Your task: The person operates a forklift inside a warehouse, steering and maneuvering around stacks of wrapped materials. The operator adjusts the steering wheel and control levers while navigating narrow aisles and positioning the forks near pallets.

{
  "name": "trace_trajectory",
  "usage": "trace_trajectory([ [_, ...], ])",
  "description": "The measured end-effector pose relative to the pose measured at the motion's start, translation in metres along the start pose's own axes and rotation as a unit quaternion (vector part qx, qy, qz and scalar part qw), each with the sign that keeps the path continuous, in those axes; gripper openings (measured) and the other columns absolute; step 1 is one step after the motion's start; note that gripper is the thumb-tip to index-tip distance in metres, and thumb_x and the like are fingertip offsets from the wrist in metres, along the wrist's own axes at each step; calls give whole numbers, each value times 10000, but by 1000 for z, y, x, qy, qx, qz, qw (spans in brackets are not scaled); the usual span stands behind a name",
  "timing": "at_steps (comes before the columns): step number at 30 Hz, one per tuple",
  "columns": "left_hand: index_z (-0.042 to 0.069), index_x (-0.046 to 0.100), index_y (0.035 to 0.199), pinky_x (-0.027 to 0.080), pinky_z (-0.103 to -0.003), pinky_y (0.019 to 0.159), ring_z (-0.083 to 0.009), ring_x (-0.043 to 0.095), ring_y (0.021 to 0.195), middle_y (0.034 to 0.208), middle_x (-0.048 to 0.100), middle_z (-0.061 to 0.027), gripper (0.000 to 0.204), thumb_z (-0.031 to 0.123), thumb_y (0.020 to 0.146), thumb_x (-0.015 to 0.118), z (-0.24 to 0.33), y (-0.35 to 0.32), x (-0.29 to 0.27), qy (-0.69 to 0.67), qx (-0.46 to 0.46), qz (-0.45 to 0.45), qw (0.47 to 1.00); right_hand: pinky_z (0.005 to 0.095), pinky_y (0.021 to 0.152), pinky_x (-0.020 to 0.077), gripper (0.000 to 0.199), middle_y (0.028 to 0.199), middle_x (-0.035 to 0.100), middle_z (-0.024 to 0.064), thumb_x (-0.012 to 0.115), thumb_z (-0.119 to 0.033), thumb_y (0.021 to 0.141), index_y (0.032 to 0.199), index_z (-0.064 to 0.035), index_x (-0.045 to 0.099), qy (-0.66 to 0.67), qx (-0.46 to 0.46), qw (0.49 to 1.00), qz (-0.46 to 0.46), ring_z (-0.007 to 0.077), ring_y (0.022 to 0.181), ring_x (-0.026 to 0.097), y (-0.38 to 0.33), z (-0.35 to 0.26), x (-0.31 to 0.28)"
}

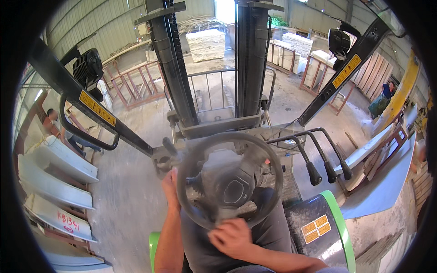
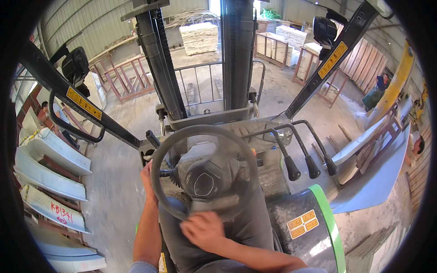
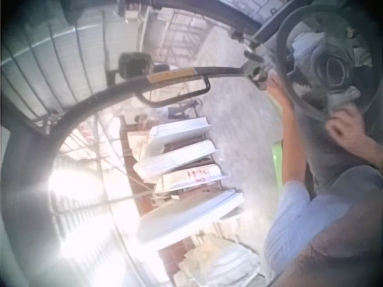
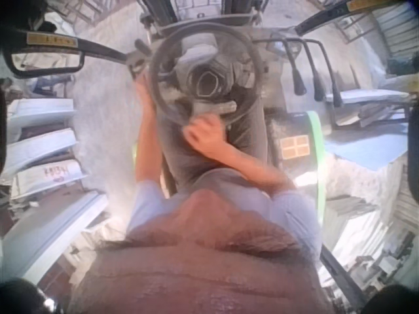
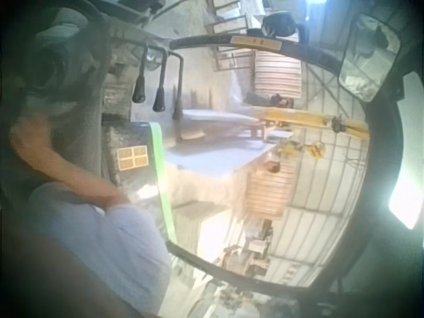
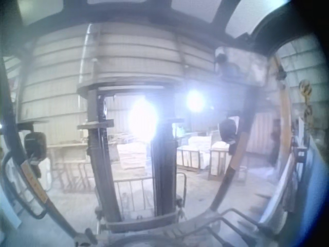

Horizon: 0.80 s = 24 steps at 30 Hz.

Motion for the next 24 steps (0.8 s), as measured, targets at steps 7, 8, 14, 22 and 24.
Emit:
trace_trajectory([
  [7, -27, 647, 889, 441, -325, 639, -93, 464, 734, 745, 570, -10, 387, 296, 1059, 520, -6, 108, 5, -39, 60, 8, 997, 454, 783, 449, 155, 876, 583, 77, 756, -164, 798, 773, -107, 613, -45, -77, 993, 76, 289, 858, 594, 244, 77, 125],
  [8, -31, 662, 903, 450, -321, 645, -95, 478, 737, 758, 594, -13, 386, 294, 1060, 526, -17, 122, 6, -61, -23, -12, 998, 453, 776, 445, 166, 853, 581, 72, 758, -158, 795, 761, -111, 603, -88, -93, 986, 103, 293, 838, 603, 267, 103, 116],
  [14, -33, 653, 889, 441, -307, 642, -86, 470, 719, 737, 574, 8, 404, 301, 1070, 515, -12, 239, 64, -23, 8, 5, 1000, 439, 806, 475, 152, 928, 652, 85, 769, -81, 805, 905, -86, 655, -83, 93, 972, 197, 317, 863, 621, 291, 271, 44],
  [22, -26, 651, 889, 424, -298, 622, -76, 458, 703, 735, 570, 17, 414, 311, 1075, 500, -19, 395, 155, -28, 41, -11, 999, 458, 810, 469, 159, 926, 644, 104, 765, -89, 824, 936, -72, 653, -109, 124, 975, 146, 327, 887, 606, 327, 385, 62],
  [24, -26, 651, 885, 419, -297, 617, -78, 450, 696, 729, 563, 17, 419, 315, 1076, 499, -20, 433, 167, 0, 67, -21, 998, 456, 808, 471, 160, 926, 646, 100, 769, -96, 824, 935, -74, 655, -131, 126, 966, 181, 327, 884, 605, 360, 412, 80],
])
Point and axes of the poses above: each hand's wrist, its own y-axis towards the middle knuckle, its own x-axis out of the palm, z = x × y, the point moved 6 cm from there along y, towards the middle knuckle
